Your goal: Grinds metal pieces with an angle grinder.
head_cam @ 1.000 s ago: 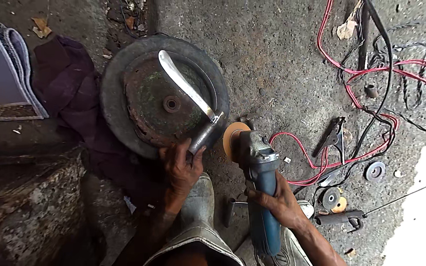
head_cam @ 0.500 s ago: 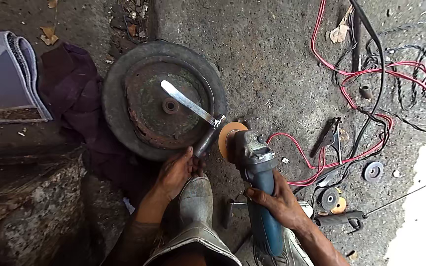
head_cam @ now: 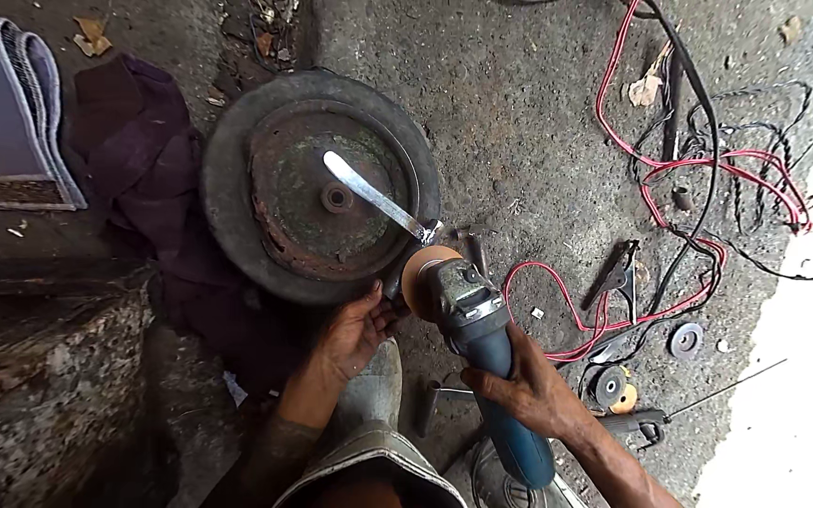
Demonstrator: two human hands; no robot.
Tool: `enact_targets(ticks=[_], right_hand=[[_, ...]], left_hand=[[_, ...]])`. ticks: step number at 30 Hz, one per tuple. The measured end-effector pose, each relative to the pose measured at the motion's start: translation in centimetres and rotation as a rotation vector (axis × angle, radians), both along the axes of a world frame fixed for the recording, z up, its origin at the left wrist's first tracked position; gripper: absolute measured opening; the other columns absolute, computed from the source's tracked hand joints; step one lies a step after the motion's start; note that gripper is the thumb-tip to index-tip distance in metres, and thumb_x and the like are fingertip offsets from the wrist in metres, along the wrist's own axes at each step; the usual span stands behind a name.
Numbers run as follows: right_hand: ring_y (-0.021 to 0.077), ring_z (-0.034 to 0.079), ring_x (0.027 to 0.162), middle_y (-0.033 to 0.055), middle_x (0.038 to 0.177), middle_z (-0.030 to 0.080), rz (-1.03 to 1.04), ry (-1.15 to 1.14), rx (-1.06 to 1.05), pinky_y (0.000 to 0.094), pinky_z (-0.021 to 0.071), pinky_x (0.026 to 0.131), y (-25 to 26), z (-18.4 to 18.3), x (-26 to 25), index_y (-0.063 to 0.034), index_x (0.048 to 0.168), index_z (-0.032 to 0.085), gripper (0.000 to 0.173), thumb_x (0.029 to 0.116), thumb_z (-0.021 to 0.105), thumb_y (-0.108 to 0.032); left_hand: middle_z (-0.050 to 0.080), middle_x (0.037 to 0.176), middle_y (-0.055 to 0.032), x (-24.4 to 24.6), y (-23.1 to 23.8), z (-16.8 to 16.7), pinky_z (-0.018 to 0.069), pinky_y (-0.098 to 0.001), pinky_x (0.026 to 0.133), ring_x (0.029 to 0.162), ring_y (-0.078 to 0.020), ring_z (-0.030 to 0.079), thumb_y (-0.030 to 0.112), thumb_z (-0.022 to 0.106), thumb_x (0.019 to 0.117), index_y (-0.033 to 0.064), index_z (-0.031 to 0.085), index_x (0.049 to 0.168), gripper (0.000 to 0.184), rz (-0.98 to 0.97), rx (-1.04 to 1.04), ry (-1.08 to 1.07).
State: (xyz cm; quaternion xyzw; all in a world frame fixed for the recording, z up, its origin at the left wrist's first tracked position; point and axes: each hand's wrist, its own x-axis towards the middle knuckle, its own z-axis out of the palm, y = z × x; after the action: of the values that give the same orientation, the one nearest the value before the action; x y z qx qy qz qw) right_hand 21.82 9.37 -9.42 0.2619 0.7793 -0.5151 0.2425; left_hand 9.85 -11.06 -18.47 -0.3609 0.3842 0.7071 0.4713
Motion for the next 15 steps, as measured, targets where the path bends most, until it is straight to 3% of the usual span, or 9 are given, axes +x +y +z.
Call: enact_targets(ticks=[15], right_hand=[[0.0018, 0.067, 0.082, -0.0048, 0.093, 0.068, 0.136, -0.081, 0.102, 0.0245, 0.058, 0.074, 0.2, 0.7, -1.5, -0.0095, 0.122, 0.056, 0.063, 0.0761, 0.076, -0.047]], left_hand=[[0.073, 0.097, -0.0131, 0.1, 0.3, -0.3, 0.0601, -0.0318, 0.081, 0.088, -0.0199, 0.073, 0.024, 0.045, 0.1096, 0.0002, 0.064, 0.111, 0.03, 0.087, -0.009, -0.062]])
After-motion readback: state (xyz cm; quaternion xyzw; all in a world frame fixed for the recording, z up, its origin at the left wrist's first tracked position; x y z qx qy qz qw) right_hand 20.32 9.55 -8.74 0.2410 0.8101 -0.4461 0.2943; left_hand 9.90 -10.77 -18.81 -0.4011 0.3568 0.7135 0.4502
